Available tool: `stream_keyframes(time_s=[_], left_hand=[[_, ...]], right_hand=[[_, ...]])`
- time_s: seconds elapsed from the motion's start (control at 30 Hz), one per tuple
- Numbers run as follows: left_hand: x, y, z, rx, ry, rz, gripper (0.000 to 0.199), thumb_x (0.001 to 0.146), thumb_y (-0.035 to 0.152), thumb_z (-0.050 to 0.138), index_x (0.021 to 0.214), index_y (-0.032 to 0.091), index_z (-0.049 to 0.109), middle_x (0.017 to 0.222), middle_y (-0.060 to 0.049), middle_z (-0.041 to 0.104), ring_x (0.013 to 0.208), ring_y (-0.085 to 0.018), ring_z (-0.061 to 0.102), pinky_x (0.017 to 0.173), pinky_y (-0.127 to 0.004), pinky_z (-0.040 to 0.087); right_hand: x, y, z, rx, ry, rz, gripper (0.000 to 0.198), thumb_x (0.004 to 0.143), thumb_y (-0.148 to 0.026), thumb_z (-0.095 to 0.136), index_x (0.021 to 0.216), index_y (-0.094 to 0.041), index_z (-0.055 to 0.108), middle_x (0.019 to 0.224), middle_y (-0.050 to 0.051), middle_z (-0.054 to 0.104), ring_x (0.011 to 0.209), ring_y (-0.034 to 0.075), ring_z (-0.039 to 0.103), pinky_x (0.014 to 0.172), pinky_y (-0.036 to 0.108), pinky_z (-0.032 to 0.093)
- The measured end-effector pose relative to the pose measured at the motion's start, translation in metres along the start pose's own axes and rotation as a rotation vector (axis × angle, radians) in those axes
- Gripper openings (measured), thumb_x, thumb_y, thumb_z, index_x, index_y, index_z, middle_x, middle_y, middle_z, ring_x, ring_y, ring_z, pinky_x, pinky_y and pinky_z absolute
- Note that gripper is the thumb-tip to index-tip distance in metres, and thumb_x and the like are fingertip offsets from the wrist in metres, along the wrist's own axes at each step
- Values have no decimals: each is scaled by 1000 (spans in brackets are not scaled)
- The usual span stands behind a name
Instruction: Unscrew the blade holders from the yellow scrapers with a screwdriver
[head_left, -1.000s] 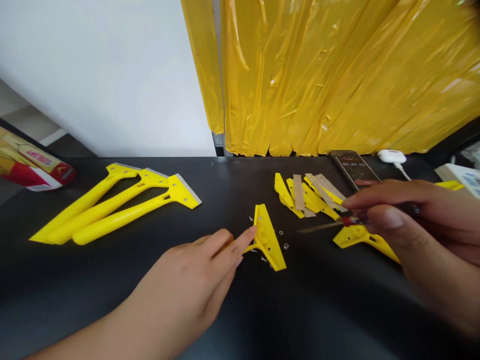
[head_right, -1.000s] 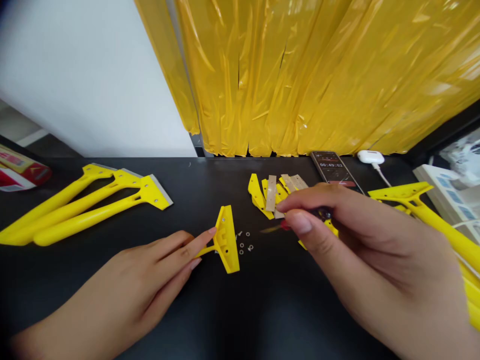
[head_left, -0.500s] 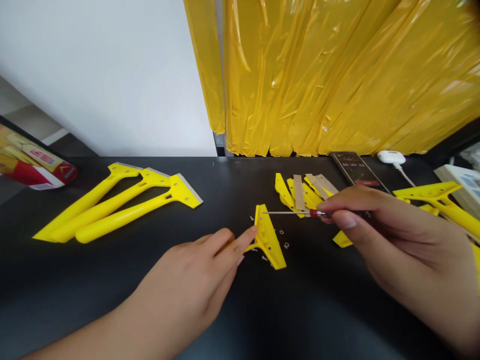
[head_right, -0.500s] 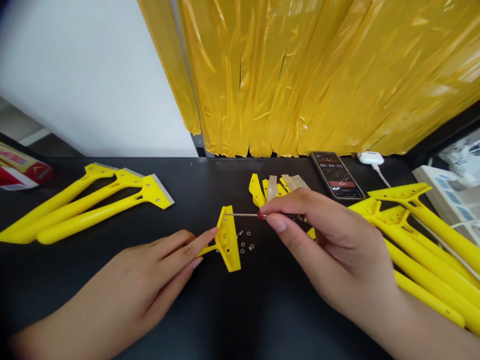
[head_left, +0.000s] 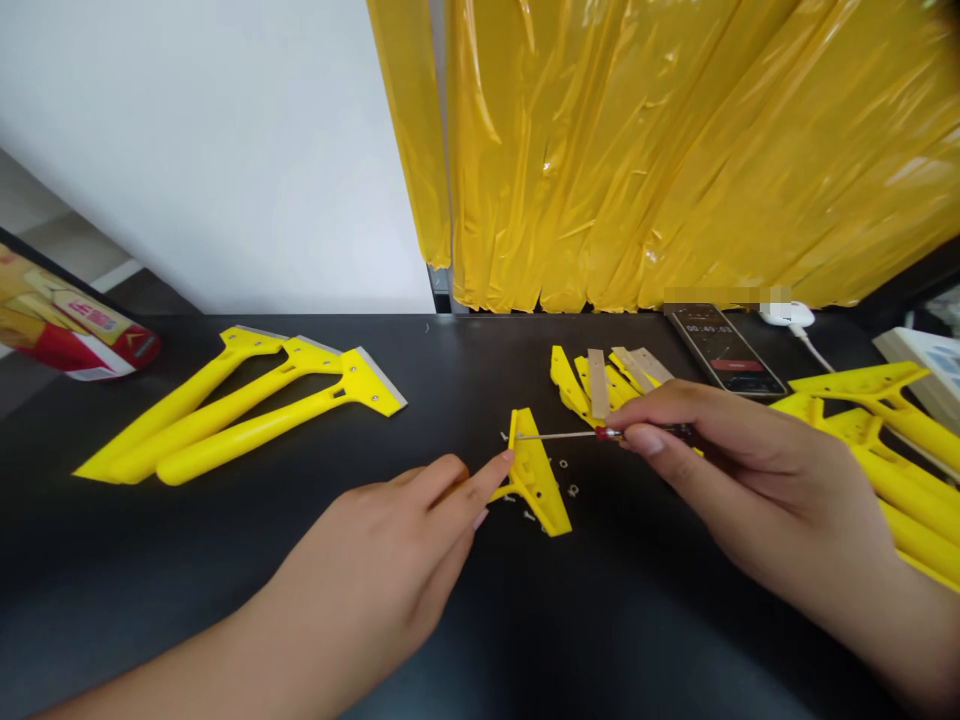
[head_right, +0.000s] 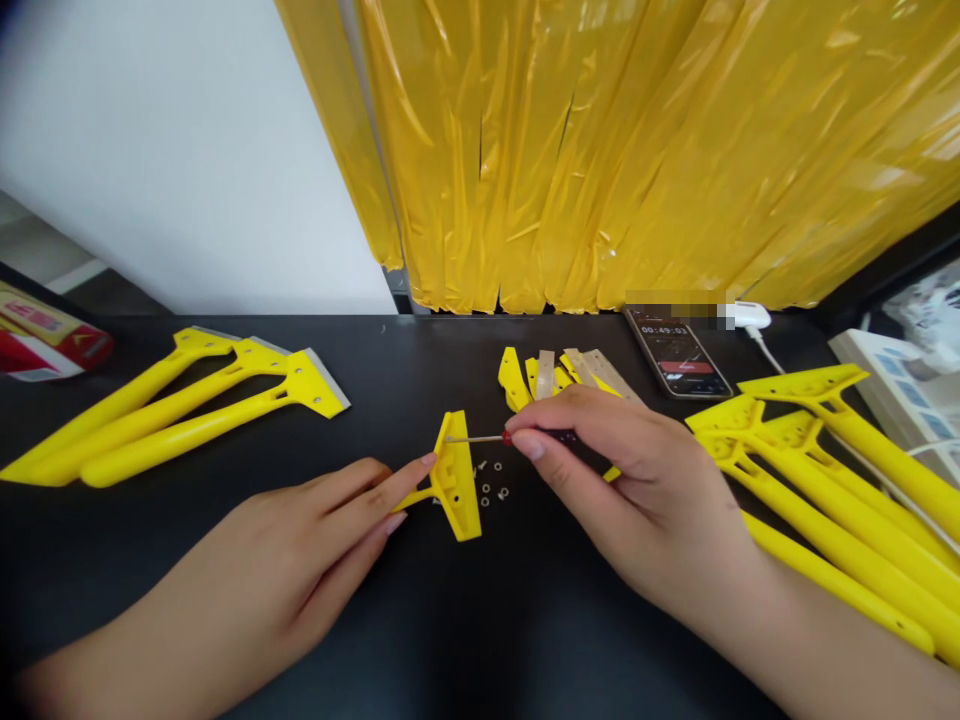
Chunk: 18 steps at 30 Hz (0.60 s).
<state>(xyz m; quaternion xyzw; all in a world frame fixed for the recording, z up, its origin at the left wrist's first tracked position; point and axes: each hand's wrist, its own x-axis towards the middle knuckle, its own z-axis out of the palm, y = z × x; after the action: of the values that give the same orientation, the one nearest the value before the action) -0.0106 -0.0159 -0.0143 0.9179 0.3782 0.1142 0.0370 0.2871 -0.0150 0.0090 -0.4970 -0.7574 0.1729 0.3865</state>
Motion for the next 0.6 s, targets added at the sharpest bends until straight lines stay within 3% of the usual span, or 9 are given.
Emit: stream_keyframes(time_s=[0.13,0.27,0.5,0.6], left_hand=[[0,0,1,-23,-17,-3,50,110,18,44,160,23,50,116,-8,73,90,-21,77,75,-36,68],[-1,1,1,-17,-11,0,50,110,17,45,159,23,51,118,-8,73,90,-22,77,75,-38,68],[-2,0,0,-22,-28,-4,51,110,17,45,161,23,48,119,-8,73,91,-22,77,75,-37,67],[-2,0,-1,-14,-28,-12,51,110,18,44,161,24,49,119,-8,73,90,-22,77,73,-36,66]], right_hand=[[-1,2,2,59,100,66,12,104,-34,69,112,-37,77,104,-2,78,89,17,70,85,30,56],[2,3,3,89,45,156,13,103,-40,70,109,-34,80,102,0,79,86,18,70,83,31,56],[11,20,9,390,64,344,19,101,-47,73,102,-30,81,93,1,74,84,15,65,80,27,54],[16,30,15,638,52,465,22,98,-47,76,98,-26,81,94,2,72,82,14,63,79,26,55]])
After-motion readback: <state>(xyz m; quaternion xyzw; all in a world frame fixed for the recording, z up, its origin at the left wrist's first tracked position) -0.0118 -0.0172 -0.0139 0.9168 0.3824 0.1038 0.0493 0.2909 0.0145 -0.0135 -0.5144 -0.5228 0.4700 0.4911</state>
